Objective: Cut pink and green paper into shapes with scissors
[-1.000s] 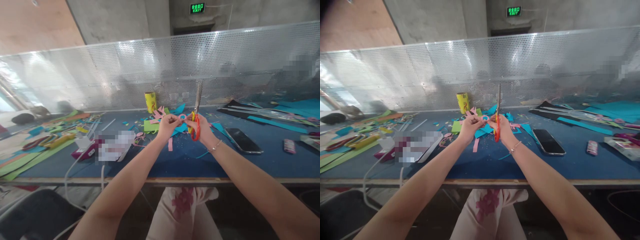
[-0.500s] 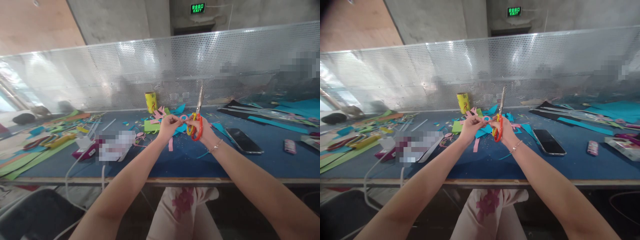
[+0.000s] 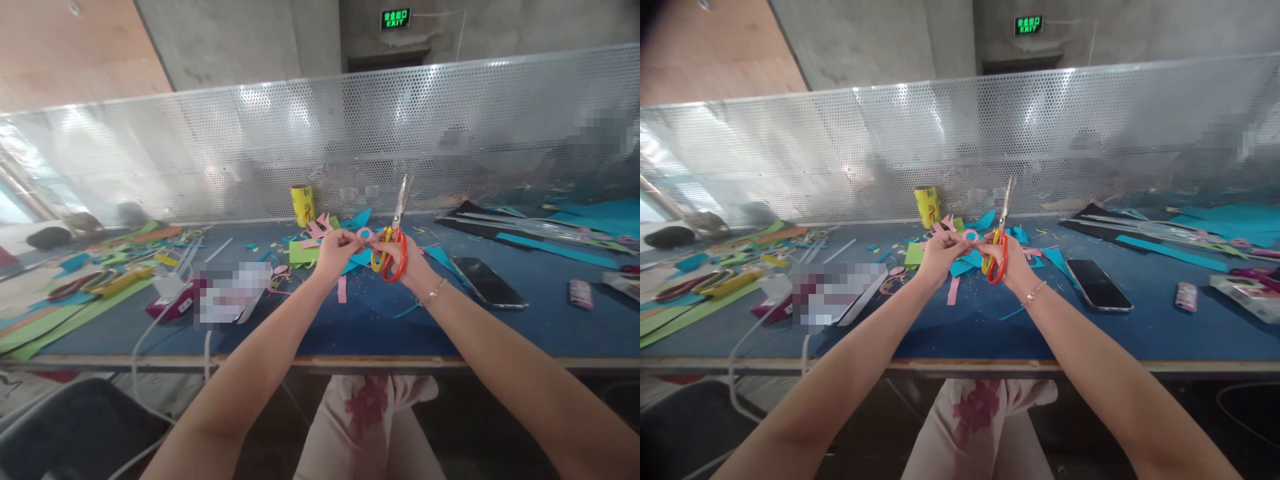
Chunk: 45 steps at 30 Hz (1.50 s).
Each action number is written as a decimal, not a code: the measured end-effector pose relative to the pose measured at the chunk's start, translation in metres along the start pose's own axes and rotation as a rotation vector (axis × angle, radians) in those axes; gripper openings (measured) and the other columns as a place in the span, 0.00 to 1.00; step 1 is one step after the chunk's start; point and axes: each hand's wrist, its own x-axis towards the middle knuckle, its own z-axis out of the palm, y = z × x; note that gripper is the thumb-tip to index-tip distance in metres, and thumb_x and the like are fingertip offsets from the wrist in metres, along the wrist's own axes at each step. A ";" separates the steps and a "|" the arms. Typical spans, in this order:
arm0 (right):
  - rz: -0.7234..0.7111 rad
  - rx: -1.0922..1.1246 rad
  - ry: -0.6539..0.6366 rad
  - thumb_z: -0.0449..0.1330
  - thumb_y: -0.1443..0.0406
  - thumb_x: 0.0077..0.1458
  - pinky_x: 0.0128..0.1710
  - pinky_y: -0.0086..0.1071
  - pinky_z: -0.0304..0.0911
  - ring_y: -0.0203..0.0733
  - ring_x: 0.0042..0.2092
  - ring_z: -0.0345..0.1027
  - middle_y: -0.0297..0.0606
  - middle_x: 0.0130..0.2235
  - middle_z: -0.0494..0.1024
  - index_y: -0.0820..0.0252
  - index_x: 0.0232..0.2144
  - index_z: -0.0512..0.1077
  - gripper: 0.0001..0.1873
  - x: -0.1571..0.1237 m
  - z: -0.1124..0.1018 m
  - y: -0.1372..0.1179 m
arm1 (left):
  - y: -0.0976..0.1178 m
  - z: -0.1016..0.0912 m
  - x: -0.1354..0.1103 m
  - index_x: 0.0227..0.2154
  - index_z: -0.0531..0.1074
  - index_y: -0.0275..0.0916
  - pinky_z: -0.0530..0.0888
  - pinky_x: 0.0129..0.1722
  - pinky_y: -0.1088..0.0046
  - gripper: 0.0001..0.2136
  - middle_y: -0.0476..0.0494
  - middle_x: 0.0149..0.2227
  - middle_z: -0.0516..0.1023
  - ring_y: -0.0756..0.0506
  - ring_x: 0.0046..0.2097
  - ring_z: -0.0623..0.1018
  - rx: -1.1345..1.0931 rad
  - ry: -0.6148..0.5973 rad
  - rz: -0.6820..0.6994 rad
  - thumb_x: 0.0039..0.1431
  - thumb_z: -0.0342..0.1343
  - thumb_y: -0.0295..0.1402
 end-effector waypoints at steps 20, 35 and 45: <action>0.005 -0.099 -0.029 0.66 0.64 0.30 0.20 0.28 0.54 0.31 0.20 0.59 0.26 0.18 0.62 0.60 0.23 0.61 0.18 -0.002 0.000 -0.002 | 0.002 0.001 -0.001 0.21 0.64 0.36 0.70 0.28 0.76 0.09 0.52 0.19 0.71 0.54 0.23 0.71 0.020 -0.040 -0.001 0.41 0.60 0.31; 0.003 -0.085 -0.008 0.67 0.63 0.29 0.22 0.28 0.57 0.32 0.23 0.62 0.29 0.22 0.66 0.61 0.24 0.63 0.19 -0.004 0.000 -0.004 | 0.000 -0.001 0.002 0.21 0.64 0.36 0.69 0.28 0.77 0.09 0.53 0.19 0.69 0.55 0.24 0.71 -0.098 -0.009 -0.048 0.40 0.61 0.31; -0.059 -0.269 0.051 0.63 0.58 0.34 0.20 0.29 0.56 0.31 0.21 0.59 0.29 0.20 0.64 0.60 0.23 0.63 0.16 -0.003 -0.002 -0.003 | -0.004 -0.001 0.000 0.23 0.66 0.36 0.69 0.27 0.78 0.09 0.52 0.21 0.70 0.55 0.24 0.70 -0.005 -0.112 -0.057 0.41 0.60 0.34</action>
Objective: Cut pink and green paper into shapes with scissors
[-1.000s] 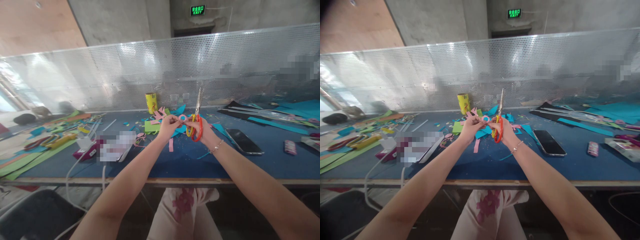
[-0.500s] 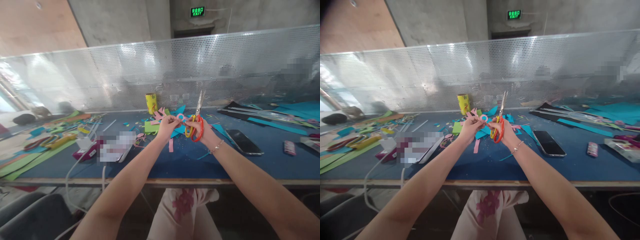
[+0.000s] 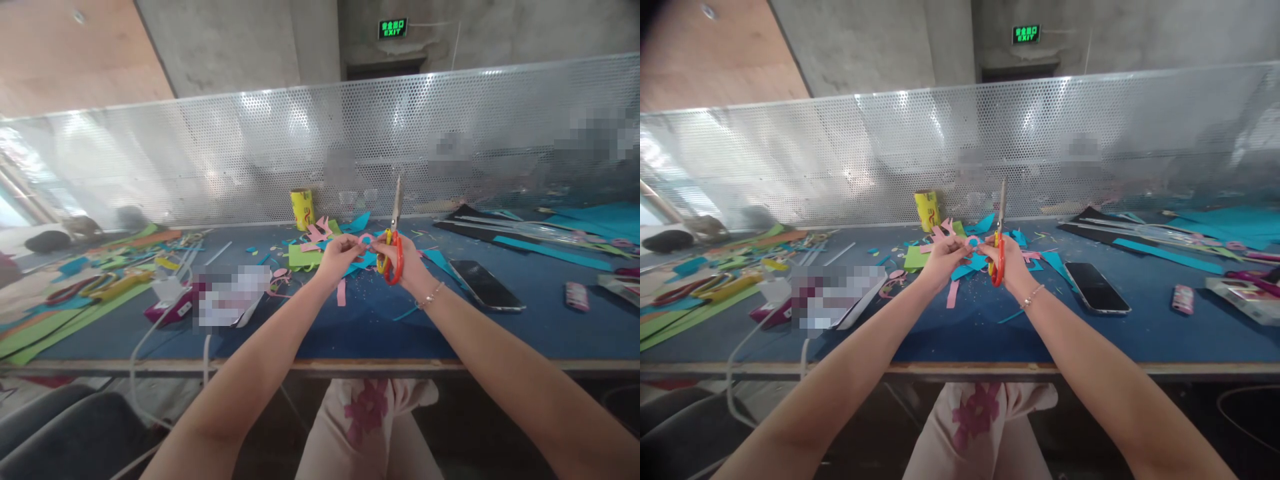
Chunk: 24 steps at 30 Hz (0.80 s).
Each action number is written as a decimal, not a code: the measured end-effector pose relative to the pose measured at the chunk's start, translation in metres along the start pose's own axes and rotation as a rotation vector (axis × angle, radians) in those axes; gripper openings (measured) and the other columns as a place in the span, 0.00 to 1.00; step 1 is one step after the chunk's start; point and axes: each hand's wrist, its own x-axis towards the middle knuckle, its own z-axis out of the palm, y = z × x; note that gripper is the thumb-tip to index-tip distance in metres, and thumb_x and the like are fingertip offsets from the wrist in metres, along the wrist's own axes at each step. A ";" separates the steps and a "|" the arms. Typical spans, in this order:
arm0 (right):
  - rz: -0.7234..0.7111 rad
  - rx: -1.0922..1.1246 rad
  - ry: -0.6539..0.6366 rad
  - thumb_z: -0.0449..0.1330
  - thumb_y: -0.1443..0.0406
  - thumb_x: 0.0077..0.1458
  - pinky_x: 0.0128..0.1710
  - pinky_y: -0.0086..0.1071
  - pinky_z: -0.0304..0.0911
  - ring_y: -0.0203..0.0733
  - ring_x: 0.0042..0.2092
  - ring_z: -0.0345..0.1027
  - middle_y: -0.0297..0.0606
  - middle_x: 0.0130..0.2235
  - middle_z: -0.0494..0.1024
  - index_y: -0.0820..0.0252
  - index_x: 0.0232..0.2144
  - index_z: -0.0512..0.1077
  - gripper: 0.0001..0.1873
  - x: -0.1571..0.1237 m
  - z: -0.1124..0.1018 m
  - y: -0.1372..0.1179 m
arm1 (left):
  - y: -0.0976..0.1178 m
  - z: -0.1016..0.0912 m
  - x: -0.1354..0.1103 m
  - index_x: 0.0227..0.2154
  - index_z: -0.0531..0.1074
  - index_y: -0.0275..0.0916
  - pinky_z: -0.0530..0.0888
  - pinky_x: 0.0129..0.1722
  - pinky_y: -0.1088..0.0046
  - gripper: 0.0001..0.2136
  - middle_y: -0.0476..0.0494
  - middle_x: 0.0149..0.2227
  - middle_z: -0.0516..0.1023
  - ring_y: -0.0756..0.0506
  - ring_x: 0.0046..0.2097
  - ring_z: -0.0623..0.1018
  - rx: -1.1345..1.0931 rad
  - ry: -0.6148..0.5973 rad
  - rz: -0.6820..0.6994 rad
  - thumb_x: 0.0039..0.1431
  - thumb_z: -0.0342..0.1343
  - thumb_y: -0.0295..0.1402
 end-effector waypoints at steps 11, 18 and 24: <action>0.000 0.036 -0.066 0.63 0.61 0.35 0.21 0.28 0.55 0.31 0.21 0.59 0.29 0.19 0.65 0.60 0.24 0.63 0.14 0.002 -0.001 0.002 | 0.004 0.003 -0.001 0.23 0.67 0.35 0.70 0.29 0.77 0.07 0.50 0.22 0.71 0.54 0.27 0.72 -0.067 0.062 -0.015 0.42 0.59 0.31; 0.025 -0.177 -0.131 0.62 0.57 0.37 0.18 0.28 0.48 0.30 0.17 0.51 0.24 0.16 0.57 0.58 0.24 0.61 0.15 0.002 -0.002 0.012 | 0.007 -0.003 0.003 0.22 0.67 0.36 0.70 0.32 0.76 0.05 0.50 0.23 0.72 0.54 0.27 0.72 -0.243 0.185 0.002 0.42 0.58 0.28; 0.009 -0.356 -0.186 0.60 0.53 0.40 0.18 0.28 0.45 0.31 0.18 0.49 0.26 0.15 0.55 0.56 0.19 0.60 0.16 0.005 -0.002 0.019 | 0.014 -0.007 0.004 0.21 0.66 0.36 0.70 0.36 0.77 0.04 0.51 0.23 0.72 0.55 0.28 0.73 -0.325 0.301 0.017 0.44 0.57 0.25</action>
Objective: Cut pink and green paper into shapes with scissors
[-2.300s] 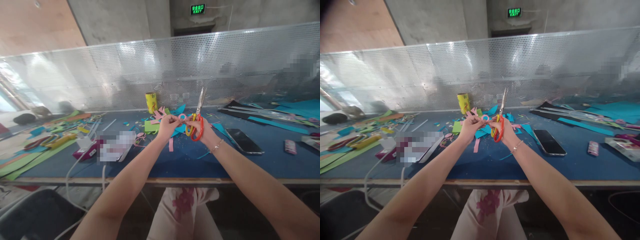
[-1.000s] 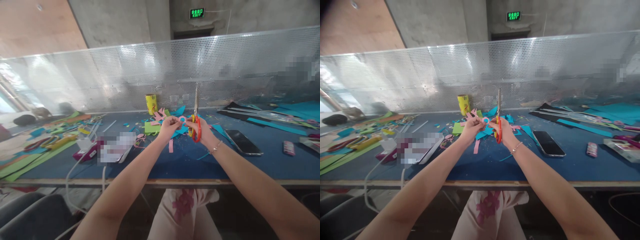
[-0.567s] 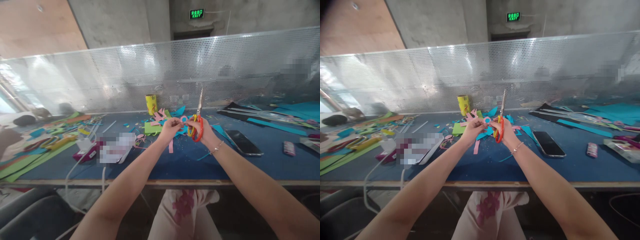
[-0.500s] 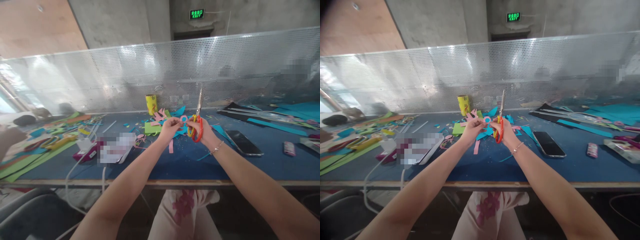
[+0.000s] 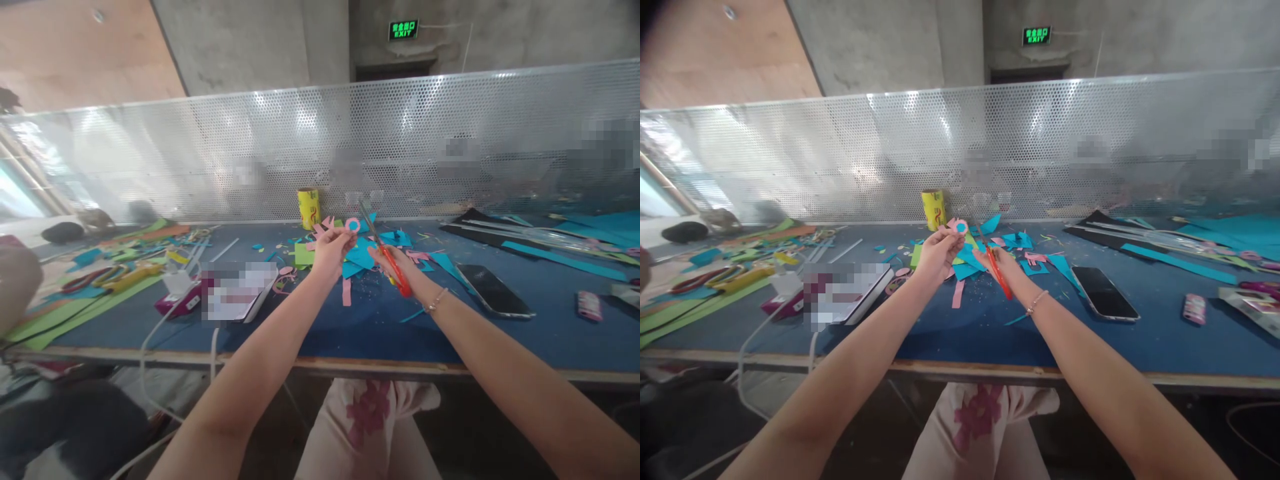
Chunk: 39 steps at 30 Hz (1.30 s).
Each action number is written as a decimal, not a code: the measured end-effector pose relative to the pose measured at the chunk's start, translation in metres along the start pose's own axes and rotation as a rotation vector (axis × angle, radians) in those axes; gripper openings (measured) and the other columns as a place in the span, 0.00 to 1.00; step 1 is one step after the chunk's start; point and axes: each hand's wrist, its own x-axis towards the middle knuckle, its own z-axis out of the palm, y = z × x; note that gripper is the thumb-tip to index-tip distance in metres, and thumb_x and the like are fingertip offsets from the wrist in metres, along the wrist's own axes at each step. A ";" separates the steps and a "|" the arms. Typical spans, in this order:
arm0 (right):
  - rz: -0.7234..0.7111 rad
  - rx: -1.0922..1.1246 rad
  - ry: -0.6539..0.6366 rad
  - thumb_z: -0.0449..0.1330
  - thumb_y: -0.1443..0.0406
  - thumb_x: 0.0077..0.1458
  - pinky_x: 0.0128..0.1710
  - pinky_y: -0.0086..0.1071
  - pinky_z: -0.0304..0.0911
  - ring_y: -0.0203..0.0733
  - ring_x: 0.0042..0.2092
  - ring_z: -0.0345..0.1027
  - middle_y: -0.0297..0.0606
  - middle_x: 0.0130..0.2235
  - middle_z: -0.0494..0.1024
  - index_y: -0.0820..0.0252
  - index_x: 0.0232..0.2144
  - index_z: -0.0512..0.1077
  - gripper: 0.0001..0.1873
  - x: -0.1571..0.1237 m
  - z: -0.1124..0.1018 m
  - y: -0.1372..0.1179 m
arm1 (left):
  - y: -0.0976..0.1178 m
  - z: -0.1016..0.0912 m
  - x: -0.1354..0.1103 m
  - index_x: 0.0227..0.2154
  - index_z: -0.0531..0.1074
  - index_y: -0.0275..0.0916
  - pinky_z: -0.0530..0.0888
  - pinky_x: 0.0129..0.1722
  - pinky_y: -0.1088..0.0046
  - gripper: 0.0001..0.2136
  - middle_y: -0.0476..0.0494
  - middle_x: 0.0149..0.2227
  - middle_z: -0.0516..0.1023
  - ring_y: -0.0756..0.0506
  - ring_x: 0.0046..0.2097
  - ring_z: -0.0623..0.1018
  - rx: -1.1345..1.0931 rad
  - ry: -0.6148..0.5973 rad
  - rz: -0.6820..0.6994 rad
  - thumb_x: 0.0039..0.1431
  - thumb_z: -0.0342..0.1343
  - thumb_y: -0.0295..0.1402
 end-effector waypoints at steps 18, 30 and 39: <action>-0.052 -0.080 -0.148 0.58 0.49 0.40 0.17 0.28 0.46 0.30 0.18 0.49 0.27 0.15 0.57 0.58 0.16 0.57 0.21 -0.004 0.004 -0.001 | -0.002 0.000 0.000 0.20 0.66 0.37 0.70 0.31 0.78 0.06 0.52 0.22 0.72 0.56 0.24 0.71 -0.026 -0.025 -0.035 0.41 0.59 0.27; -0.020 -0.023 -0.166 0.59 0.50 0.40 0.16 0.28 0.45 0.30 0.17 0.50 0.27 0.16 0.58 0.58 0.19 0.58 0.20 0.002 0.004 0.013 | 0.001 0.000 -0.002 0.20 0.66 0.37 0.70 0.32 0.77 0.05 0.52 0.22 0.71 0.55 0.26 0.72 -0.029 -0.050 0.008 0.41 0.57 0.24; -0.025 -0.059 -0.184 0.57 0.49 0.42 0.16 0.27 0.45 0.29 0.18 0.50 0.27 0.16 0.57 0.58 0.18 0.57 0.21 0.003 0.004 0.010 | 0.000 0.001 -0.002 0.19 0.66 0.36 0.69 0.30 0.78 0.06 0.52 0.20 0.70 0.55 0.25 0.71 -0.023 -0.033 0.007 0.40 0.59 0.25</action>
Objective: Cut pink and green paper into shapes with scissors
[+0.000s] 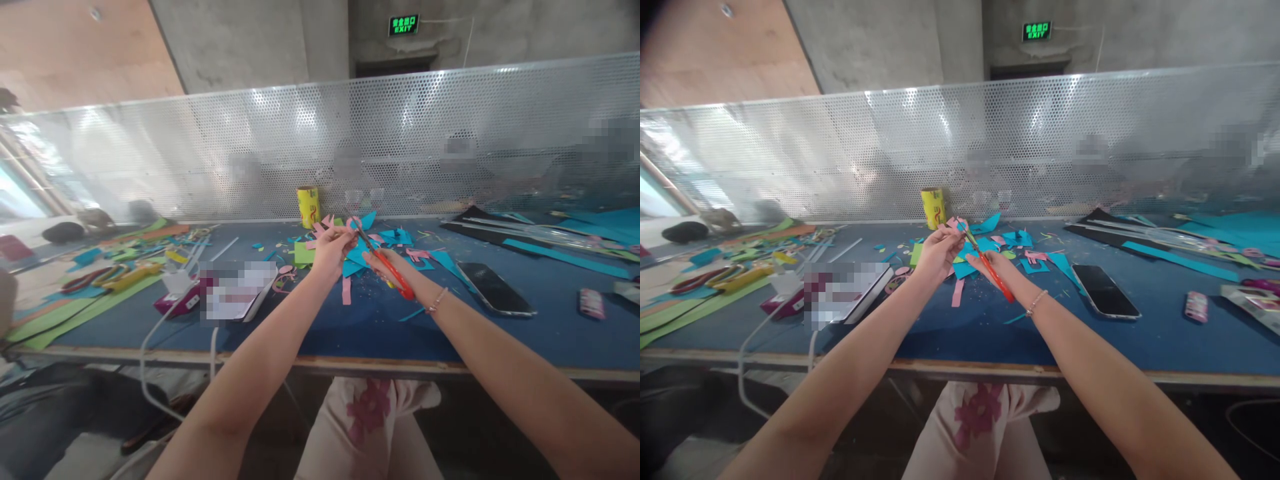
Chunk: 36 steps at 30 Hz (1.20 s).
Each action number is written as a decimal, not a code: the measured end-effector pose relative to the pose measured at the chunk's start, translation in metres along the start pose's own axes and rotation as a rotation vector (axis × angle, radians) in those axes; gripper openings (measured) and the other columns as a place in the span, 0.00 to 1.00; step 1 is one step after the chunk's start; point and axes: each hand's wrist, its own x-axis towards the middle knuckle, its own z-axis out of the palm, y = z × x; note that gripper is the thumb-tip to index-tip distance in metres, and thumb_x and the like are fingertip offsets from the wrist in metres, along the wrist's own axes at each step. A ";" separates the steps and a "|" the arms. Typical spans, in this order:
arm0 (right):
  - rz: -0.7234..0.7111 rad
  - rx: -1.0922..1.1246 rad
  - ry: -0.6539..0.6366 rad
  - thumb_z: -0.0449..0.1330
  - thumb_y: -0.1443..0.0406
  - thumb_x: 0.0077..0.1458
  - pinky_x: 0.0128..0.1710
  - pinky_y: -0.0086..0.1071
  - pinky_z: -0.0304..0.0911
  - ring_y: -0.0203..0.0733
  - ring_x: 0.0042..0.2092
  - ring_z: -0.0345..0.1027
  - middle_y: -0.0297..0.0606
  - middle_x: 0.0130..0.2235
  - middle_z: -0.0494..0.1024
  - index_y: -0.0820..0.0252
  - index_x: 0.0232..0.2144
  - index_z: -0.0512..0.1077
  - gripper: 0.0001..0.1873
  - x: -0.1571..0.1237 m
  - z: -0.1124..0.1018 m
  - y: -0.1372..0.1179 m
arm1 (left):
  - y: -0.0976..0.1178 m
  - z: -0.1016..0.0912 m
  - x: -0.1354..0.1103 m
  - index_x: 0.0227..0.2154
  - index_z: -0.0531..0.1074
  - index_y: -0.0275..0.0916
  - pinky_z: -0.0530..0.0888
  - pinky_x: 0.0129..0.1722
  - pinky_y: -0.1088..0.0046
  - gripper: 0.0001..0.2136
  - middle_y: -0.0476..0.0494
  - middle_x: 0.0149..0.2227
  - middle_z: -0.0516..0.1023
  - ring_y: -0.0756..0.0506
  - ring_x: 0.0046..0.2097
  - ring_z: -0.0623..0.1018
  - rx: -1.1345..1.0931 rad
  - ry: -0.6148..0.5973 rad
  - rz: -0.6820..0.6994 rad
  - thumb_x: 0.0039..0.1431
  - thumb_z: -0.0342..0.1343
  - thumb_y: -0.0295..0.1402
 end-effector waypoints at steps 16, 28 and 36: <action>-0.019 0.061 -0.007 0.56 0.53 0.45 0.15 0.28 0.45 0.28 0.16 0.47 0.28 0.17 0.58 0.58 0.20 0.57 0.17 -0.001 0.001 -0.001 | 0.001 0.000 0.000 0.18 0.67 0.36 0.68 0.29 0.78 0.05 0.52 0.20 0.71 0.55 0.24 0.71 -0.045 -0.028 -0.005 0.39 0.59 0.24; 0.068 0.059 -0.029 0.57 0.52 0.43 0.15 0.27 0.46 0.28 0.15 0.49 0.28 0.16 0.58 0.59 0.20 0.56 0.19 -0.004 0.000 -0.006 | 0.001 -0.002 0.003 0.19 0.70 0.35 0.68 0.29 0.79 0.04 0.51 0.21 0.72 0.56 0.24 0.71 -0.016 -0.042 0.018 0.38 0.60 0.25; 0.035 -0.014 0.001 0.57 0.51 0.42 0.16 0.28 0.48 0.29 0.16 0.51 0.29 0.17 0.60 0.59 0.20 0.58 0.18 0.000 -0.002 0.004 | -0.002 -0.003 0.006 0.21 0.70 0.35 0.69 0.29 0.76 0.06 0.50 0.21 0.72 0.55 0.24 0.70 0.107 0.006 0.092 0.38 0.61 0.28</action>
